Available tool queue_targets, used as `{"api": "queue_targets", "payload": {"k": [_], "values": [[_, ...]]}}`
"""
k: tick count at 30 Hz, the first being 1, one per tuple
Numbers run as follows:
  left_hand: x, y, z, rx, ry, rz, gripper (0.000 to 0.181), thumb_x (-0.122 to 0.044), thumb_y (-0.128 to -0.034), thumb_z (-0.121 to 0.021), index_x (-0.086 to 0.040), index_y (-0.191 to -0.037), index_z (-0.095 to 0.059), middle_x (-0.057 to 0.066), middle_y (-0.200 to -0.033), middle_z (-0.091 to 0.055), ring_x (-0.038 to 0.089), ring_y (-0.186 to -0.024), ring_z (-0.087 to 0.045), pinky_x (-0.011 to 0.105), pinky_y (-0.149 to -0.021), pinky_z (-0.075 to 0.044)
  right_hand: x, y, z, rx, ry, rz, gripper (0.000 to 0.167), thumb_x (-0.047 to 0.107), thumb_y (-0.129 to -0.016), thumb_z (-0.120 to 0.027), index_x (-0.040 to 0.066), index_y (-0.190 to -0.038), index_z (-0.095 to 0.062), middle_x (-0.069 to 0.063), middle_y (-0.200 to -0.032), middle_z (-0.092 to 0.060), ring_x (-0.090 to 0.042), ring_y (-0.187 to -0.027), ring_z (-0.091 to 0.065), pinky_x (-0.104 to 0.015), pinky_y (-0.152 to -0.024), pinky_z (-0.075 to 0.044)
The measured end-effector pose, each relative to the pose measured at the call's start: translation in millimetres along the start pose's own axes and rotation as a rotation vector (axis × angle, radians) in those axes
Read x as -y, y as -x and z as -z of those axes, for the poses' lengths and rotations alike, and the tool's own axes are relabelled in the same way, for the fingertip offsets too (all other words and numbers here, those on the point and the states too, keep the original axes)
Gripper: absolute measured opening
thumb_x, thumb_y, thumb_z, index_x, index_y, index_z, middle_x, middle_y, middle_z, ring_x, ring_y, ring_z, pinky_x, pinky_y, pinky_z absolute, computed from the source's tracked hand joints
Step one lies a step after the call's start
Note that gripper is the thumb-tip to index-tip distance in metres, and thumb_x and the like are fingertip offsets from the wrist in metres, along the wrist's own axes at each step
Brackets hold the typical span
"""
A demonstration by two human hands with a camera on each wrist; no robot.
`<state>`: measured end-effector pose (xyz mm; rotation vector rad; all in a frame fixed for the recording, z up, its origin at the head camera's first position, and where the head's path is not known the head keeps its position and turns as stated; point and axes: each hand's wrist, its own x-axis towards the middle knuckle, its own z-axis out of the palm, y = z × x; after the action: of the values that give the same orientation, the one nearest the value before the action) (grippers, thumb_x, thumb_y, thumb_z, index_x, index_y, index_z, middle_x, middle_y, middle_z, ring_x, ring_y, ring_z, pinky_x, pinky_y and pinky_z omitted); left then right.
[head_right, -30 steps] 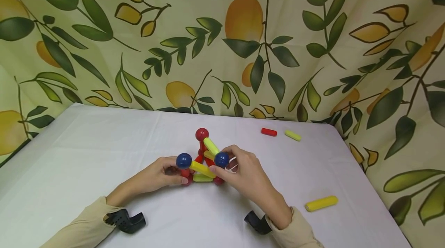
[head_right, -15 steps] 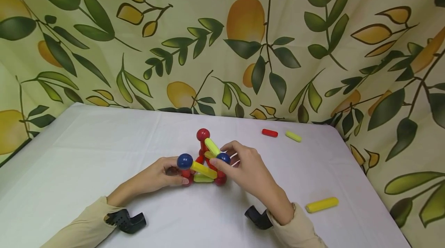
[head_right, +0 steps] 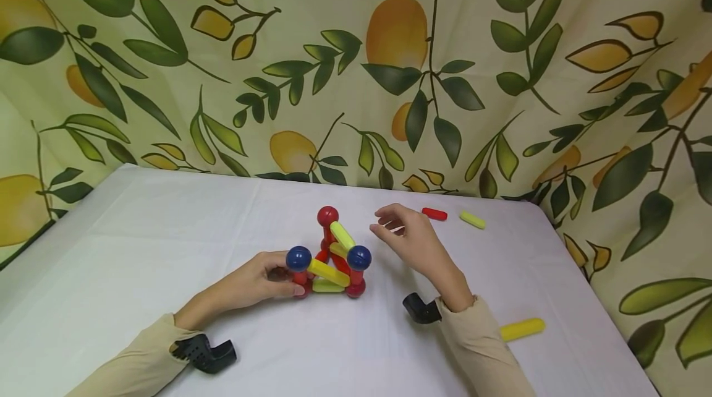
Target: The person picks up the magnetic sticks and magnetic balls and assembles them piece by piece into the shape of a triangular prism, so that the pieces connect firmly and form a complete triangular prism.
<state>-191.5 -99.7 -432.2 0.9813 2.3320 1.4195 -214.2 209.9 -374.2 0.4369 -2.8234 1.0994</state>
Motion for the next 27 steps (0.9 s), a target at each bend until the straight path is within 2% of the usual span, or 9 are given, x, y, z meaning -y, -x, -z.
{"api": "queue_targets", "payload": {"k": [8, 14, 18, 27], "values": [[-0.5, -0.8, -0.4, -0.003, -0.004, 0.012, 0.020, -0.028, -0.0879, -0.076, -0.021, -0.106, -0.070, -0.004, -0.095, -0.066, 0.011, -0.089, -0.058, 0.023, -0.080, -0.049, -28.3, -11.0, 5.0, -0.032, 0.093, 0.019, 0.034, 0.018, -0.092, -0.070, -0.002, -0.120, -0.065, -0.020, -0.119, -0.069, -0.038, -0.115, -0.061, -0.054, -0.098, -0.049], [0.5, -0.8, -0.7, -0.004, 0.002, 0.005, 0.020, -0.027, -0.0883, -0.075, -0.019, -0.107, -0.071, -0.002, -0.094, -0.066, 0.011, -0.088, -0.057, 0.022, -0.079, -0.049, -45.9, -10.3, 13.3, -0.022, 0.124, -0.039, 0.037, 0.019, -0.093, -0.068, -0.002, -0.123, -0.064, -0.025, -0.132, -0.060, -0.043, -0.129, -0.050, -0.061, -0.105, -0.040], [0.1, -0.6, -0.4, -0.004, 0.005, 0.013, 0.020, -0.027, -0.0884, -0.075, -0.020, -0.106, -0.071, -0.003, -0.095, -0.066, 0.011, -0.089, -0.057, 0.022, -0.079, -0.048, -55.2, -10.8, 15.8, -0.016, 0.135, -0.072, 0.039, 0.019, -0.093, -0.068, -0.002, -0.125, -0.062, -0.026, -0.134, -0.056, -0.044, -0.129, -0.048, -0.062, -0.106, -0.038], [-0.7, -0.8, -0.5, -0.005, 0.010, 0.017, 0.019, -0.027, -0.0880, -0.076, -0.019, -0.104, -0.071, -0.002, -0.094, -0.066, 0.012, -0.088, -0.057, 0.022, -0.078, -0.047, -68.1, -11.0, 21.7, 0.015, 0.152, -0.090, 0.045, 0.017, -0.094, -0.067, -0.006, -0.131, -0.057, -0.029, -0.138, -0.051, -0.045, -0.131, -0.044, -0.061, -0.109, -0.035]]}}
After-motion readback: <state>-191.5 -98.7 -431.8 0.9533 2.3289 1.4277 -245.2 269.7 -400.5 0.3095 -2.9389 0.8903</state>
